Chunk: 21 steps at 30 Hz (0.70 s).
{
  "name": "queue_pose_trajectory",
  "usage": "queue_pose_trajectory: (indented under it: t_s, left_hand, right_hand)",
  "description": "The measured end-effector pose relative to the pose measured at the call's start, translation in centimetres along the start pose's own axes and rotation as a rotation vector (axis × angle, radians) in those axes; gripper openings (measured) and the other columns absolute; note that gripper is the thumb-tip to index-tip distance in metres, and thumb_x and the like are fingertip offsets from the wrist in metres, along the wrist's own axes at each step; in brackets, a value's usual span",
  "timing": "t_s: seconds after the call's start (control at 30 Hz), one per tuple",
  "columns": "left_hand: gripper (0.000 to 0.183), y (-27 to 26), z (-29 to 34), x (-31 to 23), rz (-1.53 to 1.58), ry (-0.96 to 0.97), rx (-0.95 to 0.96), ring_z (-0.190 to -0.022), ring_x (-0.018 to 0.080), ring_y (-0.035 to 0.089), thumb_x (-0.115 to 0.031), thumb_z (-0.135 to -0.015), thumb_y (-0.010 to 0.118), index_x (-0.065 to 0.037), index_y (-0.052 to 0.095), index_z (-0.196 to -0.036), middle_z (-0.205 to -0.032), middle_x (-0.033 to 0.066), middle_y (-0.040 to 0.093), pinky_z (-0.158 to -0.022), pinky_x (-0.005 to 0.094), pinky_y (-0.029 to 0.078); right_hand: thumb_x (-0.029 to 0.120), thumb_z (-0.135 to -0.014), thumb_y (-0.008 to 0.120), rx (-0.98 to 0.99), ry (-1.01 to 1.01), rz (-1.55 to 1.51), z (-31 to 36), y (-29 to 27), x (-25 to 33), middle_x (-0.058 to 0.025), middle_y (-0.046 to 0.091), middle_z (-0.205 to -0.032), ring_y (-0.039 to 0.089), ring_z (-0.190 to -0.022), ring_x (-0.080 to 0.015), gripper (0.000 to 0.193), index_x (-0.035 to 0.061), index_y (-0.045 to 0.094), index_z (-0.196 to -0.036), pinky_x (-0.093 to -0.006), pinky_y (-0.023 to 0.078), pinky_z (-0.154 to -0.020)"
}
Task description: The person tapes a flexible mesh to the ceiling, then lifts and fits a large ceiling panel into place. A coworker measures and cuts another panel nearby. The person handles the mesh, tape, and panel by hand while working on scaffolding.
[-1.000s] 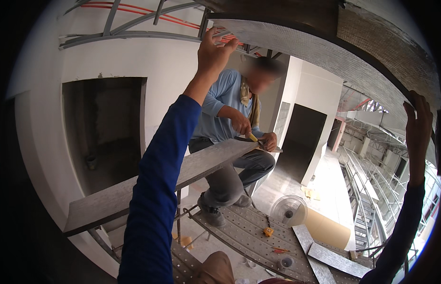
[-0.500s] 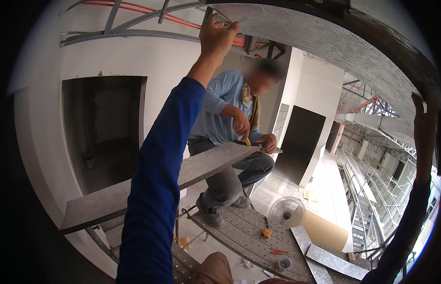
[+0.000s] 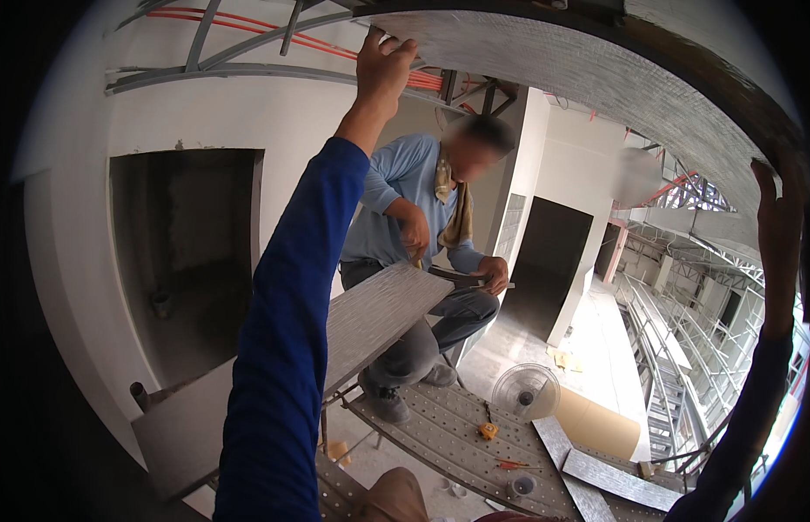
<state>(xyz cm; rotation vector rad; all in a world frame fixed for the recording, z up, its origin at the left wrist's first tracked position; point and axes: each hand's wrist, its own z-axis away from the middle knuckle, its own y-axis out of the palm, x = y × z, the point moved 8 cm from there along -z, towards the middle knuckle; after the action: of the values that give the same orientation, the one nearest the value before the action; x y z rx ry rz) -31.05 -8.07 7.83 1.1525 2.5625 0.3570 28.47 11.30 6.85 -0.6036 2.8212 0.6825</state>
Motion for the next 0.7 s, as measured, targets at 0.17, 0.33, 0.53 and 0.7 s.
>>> queue_pose_trajectory:
  t_s: [0.17, 0.33, 0.53, 0.7]
  left_hand:
    - [0.047, -0.1, -0.3, 0.2, -0.038, 0.002, -0.003, -0.107, 0.0202, 0.064, -0.012, -0.095, 0.073, 0.001, 0.049, -0.133, -0.127, 0.0127, 0.066, -0.090, 0.0333, 0.052]
    - [0.041, -0.3, 0.3, -0.3, -0.043, 0.027, 0.026, -0.107, 0.0206, 0.064, -0.016, -0.094, 0.076, 0.001, 0.053, -0.123, -0.126, 0.0130, 0.065, -0.090, 0.0333, 0.052]
    - [0.045, -2.4, 6.9, -1.4, -0.177, -0.017, 0.036, -0.118, 0.0225, 0.063, -0.014, -0.092, 0.078, -0.001, 0.053, -0.127, -0.133, 0.0128, 0.063, -0.097, 0.0341, 0.052]
    - [0.051, -7.0, 13.3, -8.7, -0.319, 0.201, 0.081, -0.130, 0.0240, 0.058, -0.003, -0.093, 0.072, -0.003, 0.051, -0.139, -0.134, 0.0116, 0.061, -0.110, 0.0372, 0.047]
  right_hand:
    - [0.023, -0.103, 0.065, -0.009, -0.010, 0.049, -0.7, -0.8, 1.4, -0.0152, 0.063, -0.142, 0.061, -0.129, -0.0310, 0.037, 0.0094, 0.063, -0.138, -0.0436, 0.046, -0.112]
    - [0.020, -0.102, 0.067, -0.024, -0.022, 0.079, -0.1, -2.3, 3.4, -0.0150, 0.066, -0.135, 0.064, -0.125, -0.0300, 0.034, 0.0084, 0.065, -0.134, -0.0418, 0.048, -0.110]
    - [0.008, -0.095, 0.070, 0.104, 0.140, -0.334, 7.2, -3.1, 6.2, -0.0109, 0.070, -0.109, 0.067, -0.107, -0.0293, 0.020, 0.0042, 0.067, -0.115, -0.0426, 0.049, -0.095]
    - [0.003, -0.093, 0.070, 0.051, 0.176, -0.451, 14.2, -3.1, 10.4, -0.0120, 0.069, -0.108, 0.065, -0.105, -0.0319, 0.020, 0.0025, 0.068, -0.112, -0.0410, 0.049, -0.094]
